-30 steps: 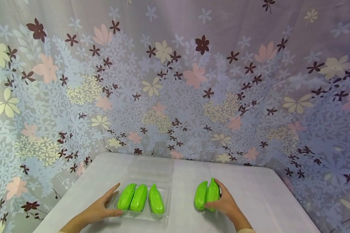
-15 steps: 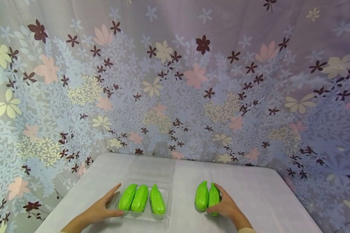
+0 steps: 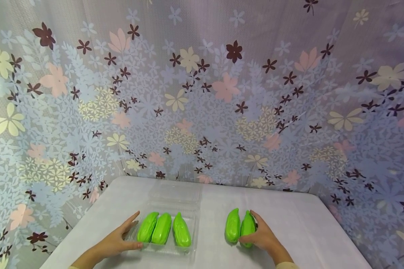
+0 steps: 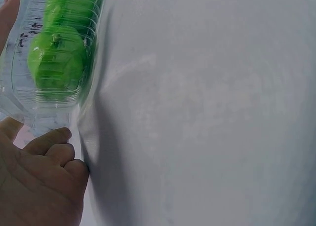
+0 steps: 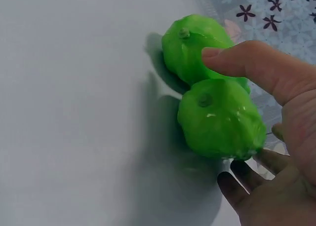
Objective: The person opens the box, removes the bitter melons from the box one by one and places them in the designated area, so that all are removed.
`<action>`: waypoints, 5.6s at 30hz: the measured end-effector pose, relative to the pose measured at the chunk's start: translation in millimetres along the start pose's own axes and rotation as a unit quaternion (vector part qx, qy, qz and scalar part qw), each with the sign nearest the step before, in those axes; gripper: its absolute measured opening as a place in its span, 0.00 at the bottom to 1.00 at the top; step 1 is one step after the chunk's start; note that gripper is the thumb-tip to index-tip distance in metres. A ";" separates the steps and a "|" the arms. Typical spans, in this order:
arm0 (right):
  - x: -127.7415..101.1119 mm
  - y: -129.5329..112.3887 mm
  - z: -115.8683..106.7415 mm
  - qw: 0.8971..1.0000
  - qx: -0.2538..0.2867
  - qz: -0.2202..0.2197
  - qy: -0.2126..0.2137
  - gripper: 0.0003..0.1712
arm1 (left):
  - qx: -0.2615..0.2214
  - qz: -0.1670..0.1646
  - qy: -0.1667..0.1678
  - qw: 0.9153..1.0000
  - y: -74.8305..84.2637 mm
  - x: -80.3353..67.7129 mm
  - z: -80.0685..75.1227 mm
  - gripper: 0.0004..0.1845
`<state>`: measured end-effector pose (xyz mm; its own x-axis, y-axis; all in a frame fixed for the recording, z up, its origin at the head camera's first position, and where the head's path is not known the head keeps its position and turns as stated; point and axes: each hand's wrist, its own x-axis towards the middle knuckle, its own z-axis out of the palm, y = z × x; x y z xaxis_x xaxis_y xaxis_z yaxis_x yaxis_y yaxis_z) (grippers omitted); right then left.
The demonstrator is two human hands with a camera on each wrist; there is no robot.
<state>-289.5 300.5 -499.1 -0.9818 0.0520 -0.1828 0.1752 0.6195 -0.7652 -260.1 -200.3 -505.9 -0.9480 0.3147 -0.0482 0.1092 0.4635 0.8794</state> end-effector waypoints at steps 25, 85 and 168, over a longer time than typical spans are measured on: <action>-8.2 -6.4 -24.5 0.999 0.017 -0.040 0.015 0.72 | 0.002 0.013 0.004 1.000 -2.1 1.0 0.2 0.60; -23.4 -118.4 59.4 0.965 0.098 -0.228 -0.080 0.58 | -0.003 0.010 0.005 1.000 -2.7 0.5 1.0 0.60; -25.7 -154.9 153.3 0.981 0.074 -0.159 -0.080 0.54 | -0.005 0.004 0.007 1.000 -0.2 -1.0 2.6 0.60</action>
<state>-280.1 83.1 -470.5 -0.9664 -0.2570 -0.0054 -0.1181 0.4628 -0.8785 -258.4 -198.6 -507.2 -0.9512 0.3066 -0.0355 0.1128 0.4524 0.8847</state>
